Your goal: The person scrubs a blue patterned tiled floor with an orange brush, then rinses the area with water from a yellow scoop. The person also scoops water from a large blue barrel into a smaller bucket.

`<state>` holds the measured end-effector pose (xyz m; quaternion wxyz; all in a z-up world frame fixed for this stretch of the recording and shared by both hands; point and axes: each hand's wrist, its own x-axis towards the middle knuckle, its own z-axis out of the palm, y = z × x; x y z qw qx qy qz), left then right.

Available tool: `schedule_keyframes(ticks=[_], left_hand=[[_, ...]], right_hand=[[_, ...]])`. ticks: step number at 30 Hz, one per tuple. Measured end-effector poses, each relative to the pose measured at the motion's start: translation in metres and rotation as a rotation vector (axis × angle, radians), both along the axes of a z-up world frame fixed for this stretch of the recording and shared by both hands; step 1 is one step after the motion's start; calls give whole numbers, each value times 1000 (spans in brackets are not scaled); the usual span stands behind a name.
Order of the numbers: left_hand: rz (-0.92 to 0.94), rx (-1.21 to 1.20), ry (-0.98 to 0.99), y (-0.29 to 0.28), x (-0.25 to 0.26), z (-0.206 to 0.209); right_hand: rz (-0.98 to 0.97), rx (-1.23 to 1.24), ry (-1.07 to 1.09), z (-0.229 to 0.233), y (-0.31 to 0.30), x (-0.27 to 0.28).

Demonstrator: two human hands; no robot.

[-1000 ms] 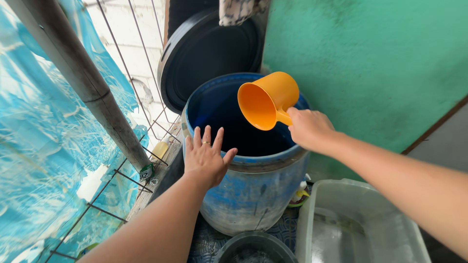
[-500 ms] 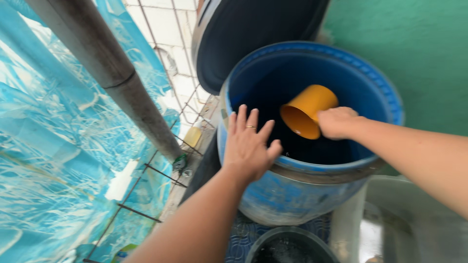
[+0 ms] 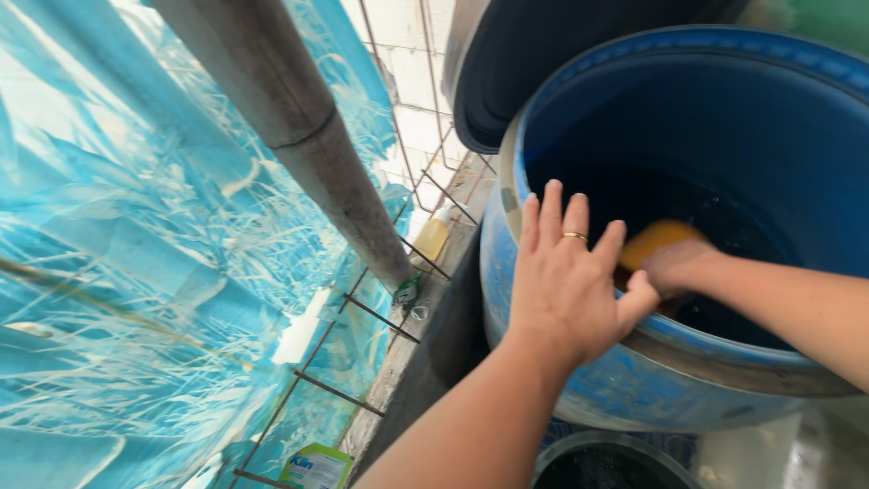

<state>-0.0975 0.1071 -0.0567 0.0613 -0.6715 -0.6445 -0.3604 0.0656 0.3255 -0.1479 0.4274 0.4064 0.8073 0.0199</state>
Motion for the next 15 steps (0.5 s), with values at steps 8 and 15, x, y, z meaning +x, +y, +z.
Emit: schedule_keyframes(ticks=[8,15], left_hand=[[23,-53,23,4,-2,-3],[52,-94,35,4,-5,7]], right_hand=[[-364,-76,364,-7,9,14],[-524,-201,690,7,32,28]])
